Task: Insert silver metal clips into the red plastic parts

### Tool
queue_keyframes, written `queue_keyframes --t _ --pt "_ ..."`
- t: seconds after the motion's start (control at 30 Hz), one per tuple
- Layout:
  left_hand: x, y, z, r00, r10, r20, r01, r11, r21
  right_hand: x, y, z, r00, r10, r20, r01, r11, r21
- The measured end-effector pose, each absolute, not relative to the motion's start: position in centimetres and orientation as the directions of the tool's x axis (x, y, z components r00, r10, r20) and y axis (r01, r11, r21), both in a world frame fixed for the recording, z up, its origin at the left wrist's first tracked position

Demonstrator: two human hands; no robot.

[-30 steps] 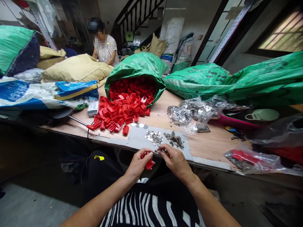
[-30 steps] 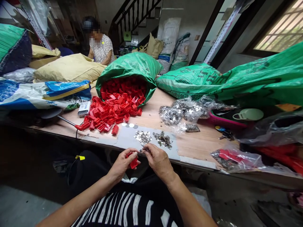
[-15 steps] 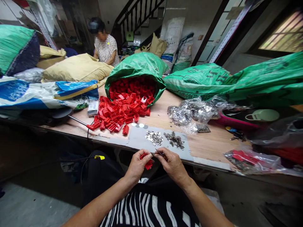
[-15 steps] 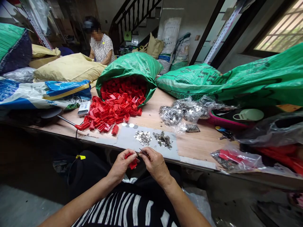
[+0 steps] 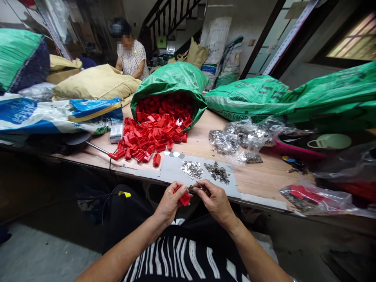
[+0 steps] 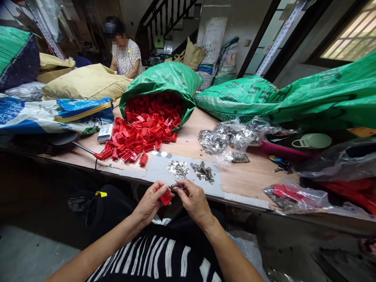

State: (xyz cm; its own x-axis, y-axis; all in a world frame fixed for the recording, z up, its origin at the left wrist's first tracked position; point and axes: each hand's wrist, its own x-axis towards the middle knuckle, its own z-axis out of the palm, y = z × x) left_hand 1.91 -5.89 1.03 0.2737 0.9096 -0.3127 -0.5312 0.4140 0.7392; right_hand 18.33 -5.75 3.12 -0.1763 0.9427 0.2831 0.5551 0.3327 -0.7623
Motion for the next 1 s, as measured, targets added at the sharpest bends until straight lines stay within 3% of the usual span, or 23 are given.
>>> queue_keyframes --t 0.13,0.23,0.33,0.47,0.7,0.87,1.0 --pt "1.4 -5.9 1.5 0.32 0.909 -0.267 -0.622 0.415 0.665 18.8 -5.8 3.6 -0.162 0.938 0.307 0.564 0.343 -0.751" --pt "1.3 -6.0 1.3 0.236 0.955 -0.182 -0.54 0.284 0.792 18.9 -6.2 3.9 -0.181 0.932 0.314 0.575 0.359 -0.735" --pt "1.2 -6.3 0.8 0.122 0.991 -0.05 -0.347 0.089 0.934 18.8 -6.6 3.8 -0.187 0.934 0.305 0.582 0.356 -0.732" --pt "0.9 -6.7 0.6 0.073 0.997 0.02 -0.159 -0.008 0.987 18.2 -7.1 3.6 -0.222 0.928 0.299 0.566 0.372 -0.735" --pt "0.9 -7.0 0.6 0.066 0.973 0.22 -0.014 -0.22 0.975 17.4 -7.1 3.4 -0.277 0.904 0.326 0.58 0.428 -0.693" --pt "0.9 -7.0 -0.1 0.077 0.901 0.427 0.198 -0.433 0.879 17.3 -7.1 3.2 -0.287 0.892 0.349 0.576 0.451 -0.682" --pt "1.0 -7.2 -0.3 0.081 0.891 0.447 0.252 -0.453 0.855 17.2 -7.1 3.1 -0.282 0.891 0.356 0.561 0.454 -0.692"
